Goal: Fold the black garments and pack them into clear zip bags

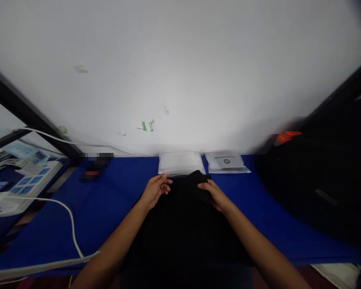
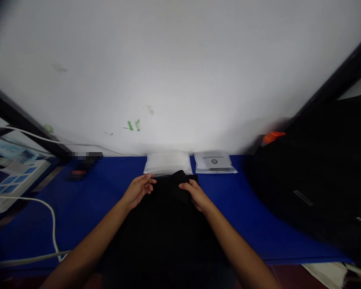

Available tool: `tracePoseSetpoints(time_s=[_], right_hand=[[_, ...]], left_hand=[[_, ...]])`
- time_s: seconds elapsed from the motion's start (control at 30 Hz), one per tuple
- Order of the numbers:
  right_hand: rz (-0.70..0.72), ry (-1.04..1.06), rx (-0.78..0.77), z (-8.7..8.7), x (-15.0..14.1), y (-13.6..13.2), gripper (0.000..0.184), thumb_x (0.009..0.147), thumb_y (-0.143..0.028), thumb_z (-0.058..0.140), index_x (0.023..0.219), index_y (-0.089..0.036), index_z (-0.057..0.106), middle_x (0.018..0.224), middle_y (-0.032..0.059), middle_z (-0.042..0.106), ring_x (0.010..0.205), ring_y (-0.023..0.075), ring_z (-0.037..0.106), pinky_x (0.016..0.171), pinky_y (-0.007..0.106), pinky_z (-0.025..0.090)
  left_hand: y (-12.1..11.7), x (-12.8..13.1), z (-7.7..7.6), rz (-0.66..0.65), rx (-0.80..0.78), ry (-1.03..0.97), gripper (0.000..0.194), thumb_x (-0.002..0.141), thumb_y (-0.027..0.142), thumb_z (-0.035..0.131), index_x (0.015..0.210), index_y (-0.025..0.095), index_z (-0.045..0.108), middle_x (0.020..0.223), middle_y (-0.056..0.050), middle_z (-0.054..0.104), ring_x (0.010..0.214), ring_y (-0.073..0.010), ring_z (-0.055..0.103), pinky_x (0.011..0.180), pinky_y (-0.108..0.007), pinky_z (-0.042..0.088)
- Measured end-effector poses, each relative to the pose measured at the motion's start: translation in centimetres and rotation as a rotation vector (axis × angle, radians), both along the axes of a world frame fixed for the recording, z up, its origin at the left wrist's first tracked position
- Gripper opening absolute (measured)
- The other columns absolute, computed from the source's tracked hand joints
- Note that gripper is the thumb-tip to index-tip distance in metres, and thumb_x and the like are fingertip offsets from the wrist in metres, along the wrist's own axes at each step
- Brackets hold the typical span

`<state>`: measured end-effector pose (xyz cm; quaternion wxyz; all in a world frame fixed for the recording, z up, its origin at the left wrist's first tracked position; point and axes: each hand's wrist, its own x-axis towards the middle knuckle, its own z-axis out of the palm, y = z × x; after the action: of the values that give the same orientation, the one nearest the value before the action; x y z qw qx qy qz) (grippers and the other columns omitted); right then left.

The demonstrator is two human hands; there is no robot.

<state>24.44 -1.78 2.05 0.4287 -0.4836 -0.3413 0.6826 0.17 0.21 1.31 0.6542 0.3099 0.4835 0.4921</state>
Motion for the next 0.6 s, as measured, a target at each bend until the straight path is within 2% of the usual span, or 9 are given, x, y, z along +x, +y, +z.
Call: tracePoseSetpoints(time_s=[0.1, 0.17, 0.23, 0.3, 0.37, 0.43, 0.5, 0.6], right_hand=[[0.094, 0.034, 0.005, 0.3, -0.2, -0.1, 0.026, 0.063, -0.032, 0.078, 0.079, -0.016, 0.065, 0.073, 0.0011, 0.069, 0.064, 0.0155, 0.063, 0.060, 0.025, 0.048], [0.105, 0.039, 0.000, 0.4, -0.3, -0.1, 0.027, 0.063, -0.032, 0.079, 0.080, -0.016, 0.066, 0.073, 0.0002, 0.069, 0.064, 0.0144, 0.062, 0.061, 0.024, 0.047], [0.085, 0.027, -0.001, 0.4, -0.3, 0.0, 0.027, 0.063, -0.033, 0.079, 0.081, -0.017, 0.067, 0.072, -0.0006, 0.069, 0.064, 0.0144, 0.062, 0.061, 0.024, 0.047], [0.081, 0.012, 0.005, 0.4, -0.1, 0.1, 0.026, 0.064, -0.033, 0.078, 0.080, -0.016, 0.066, 0.072, -0.0005, 0.069, 0.064, 0.0143, 0.062, 0.060, 0.024, 0.046], [0.081, 0.008, 0.015, 0.3, 0.1, 0.3, 0.026, 0.065, -0.034, 0.078, 0.079, -0.016, 0.066, 0.071, -0.0005, 0.069, 0.063, 0.0138, 0.062, 0.059, 0.023, 0.045], [0.085, 0.011, 0.024, 0.2, 0.2, 0.4, 0.025, 0.065, -0.034, 0.078, 0.079, -0.016, 0.066, 0.071, -0.0007, 0.069, 0.063, 0.0133, 0.062, 0.058, 0.023, 0.045], [0.094, 0.016, 0.032, 0.1, 0.2, 0.5, 0.025, 0.066, -0.034, 0.078, 0.079, -0.016, 0.066, 0.071, -0.0007, 0.069, 0.063, 0.0131, 0.062, 0.059, 0.023, 0.045], [0.116, 0.023, 0.031, -0.1, 0.2, 0.4, 0.026, 0.066, -0.034, 0.079, 0.080, -0.016, 0.067, 0.072, -0.0004, 0.069, 0.063, 0.0132, 0.063, 0.060, 0.023, 0.047]], left_hand=[[0.3, 0.0, 0.1, 0.072, 0.029, -0.060, 0.018, 0.087, 0.020, 0.064, 0.100, 0.009, 0.063, 0.096, -0.013, 0.073, 0.067, -0.0122, 0.069, 0.058, -0.021, 0.055], [0.6, -0.2, -0.1, 0.089, 0.073, -0.045, 0.021, 0.084, 0.023, 0.067, 0.100, 0.009, 0.062, 0.102, -0.015, 0.071, 0.077, -0.0163, 0.071, 0.066, -0.026, 0.058], [0.8, -0.4, -0.7, 0.140, 0.143, 0.061, 0.026, 0.080, 0.028, 0.070, 0.097, 0.010, 0.063, 0.096, -0.013, 0.071, 0.074, -0.0171, 0.069, 0.064, -0.028, 0.057], [1.0, -0.8, -1.5, 0.252, 0.213, 0.179, 0.030, 0.076, 0.031, 0.073, 0.097, 0.013, 0.061, 0.091, -0.007, 0.068, 0.069, -0.0148, 0.065, 0.060, -0.026, 0.053], [1.1, -1.1, -2.1, 0.374, 0.262, 0.266, 0.035, 0.073, 0.031, 0.073, 0.101, 0.017, 0.058, 0.096, -0.004, 0.065, 0.077, -0.0143, 0.064, 0.063, -0.024, 0.051], [1.3, -1.2, -2.4, 0.421, 0.278, 0.345, 0.040, 0.073, 0.030, 0.072, 0.108, 0.019, 0.057, 0.107, -0.005, 0.062, 0.092, -0.0164, 0.063, 0.075, -0.027, 0.052], [1.3, -1.1, -2.4, 0.385, 0.274, 0.404, 0.043, 0.073, 0.030, 0.071, 0.111, 0.018, 0.057, 0.114, -0.008, 0.061, 0.102, -0.0197, 0.062, 0.089, -0.034, 0.050], [1.2, -0.8, -2.1, 0.238, 0.288, 0.378, 0.046, 0.075, 0.035, 0.069, 0.116, 0.016, 0.057, 0.120, -0.012, 0.062, 0.112, -0.0236, 0.060, 0.102, -0.041, 0.043]])
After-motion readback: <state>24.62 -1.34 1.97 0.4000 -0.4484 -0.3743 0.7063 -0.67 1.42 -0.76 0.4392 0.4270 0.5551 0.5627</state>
